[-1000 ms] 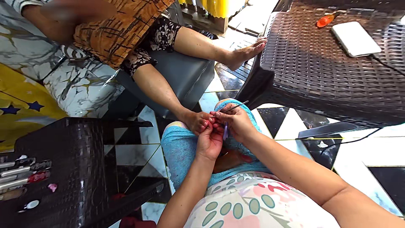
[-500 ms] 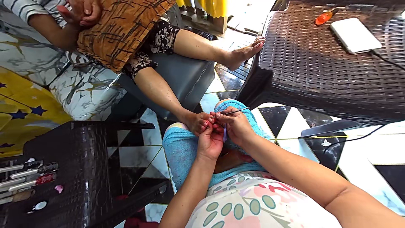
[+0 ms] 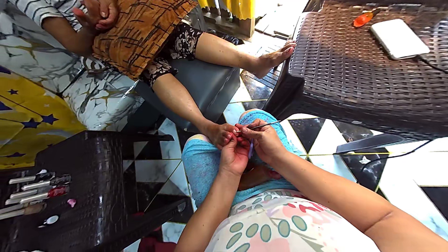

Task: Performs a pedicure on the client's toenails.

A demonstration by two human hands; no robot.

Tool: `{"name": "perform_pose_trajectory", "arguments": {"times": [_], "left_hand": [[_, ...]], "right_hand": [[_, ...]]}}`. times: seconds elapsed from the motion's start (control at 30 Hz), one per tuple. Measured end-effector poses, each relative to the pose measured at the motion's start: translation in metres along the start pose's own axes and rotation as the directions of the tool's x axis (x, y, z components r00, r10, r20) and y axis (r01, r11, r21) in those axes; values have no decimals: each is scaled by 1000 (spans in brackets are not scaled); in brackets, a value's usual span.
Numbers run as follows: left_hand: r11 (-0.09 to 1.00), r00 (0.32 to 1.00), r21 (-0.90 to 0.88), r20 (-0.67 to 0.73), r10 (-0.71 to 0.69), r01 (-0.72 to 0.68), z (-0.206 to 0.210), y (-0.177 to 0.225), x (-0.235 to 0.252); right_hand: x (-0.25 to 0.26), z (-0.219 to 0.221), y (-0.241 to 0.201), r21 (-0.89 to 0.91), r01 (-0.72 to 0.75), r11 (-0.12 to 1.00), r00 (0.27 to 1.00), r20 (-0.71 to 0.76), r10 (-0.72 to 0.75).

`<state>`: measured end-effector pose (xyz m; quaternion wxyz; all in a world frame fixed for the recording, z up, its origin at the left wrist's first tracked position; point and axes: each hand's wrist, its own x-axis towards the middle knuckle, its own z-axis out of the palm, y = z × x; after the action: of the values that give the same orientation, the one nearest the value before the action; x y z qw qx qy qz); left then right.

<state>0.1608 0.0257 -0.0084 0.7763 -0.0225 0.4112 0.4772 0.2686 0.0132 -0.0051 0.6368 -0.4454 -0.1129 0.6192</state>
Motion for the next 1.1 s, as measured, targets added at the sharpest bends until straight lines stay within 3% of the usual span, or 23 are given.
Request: {"name": "perform_pose_trajectory", "arguments": {"times": [0.5,0.97,1.1], "left_hand": [[999,1000,-36,3,-9,9,3,1,0],[995,998,-76,18,-57,58,2,5,-3],[996,999,-73,-3,-53,53,3,5,-2]], "right_hand": [[9,-5,-4,-80,94,992,994,67,-89],[27,-6,-36,-421,181,889,957,286,-59],[26,-9,-35,-448,220,867,941,330,-68]]}}
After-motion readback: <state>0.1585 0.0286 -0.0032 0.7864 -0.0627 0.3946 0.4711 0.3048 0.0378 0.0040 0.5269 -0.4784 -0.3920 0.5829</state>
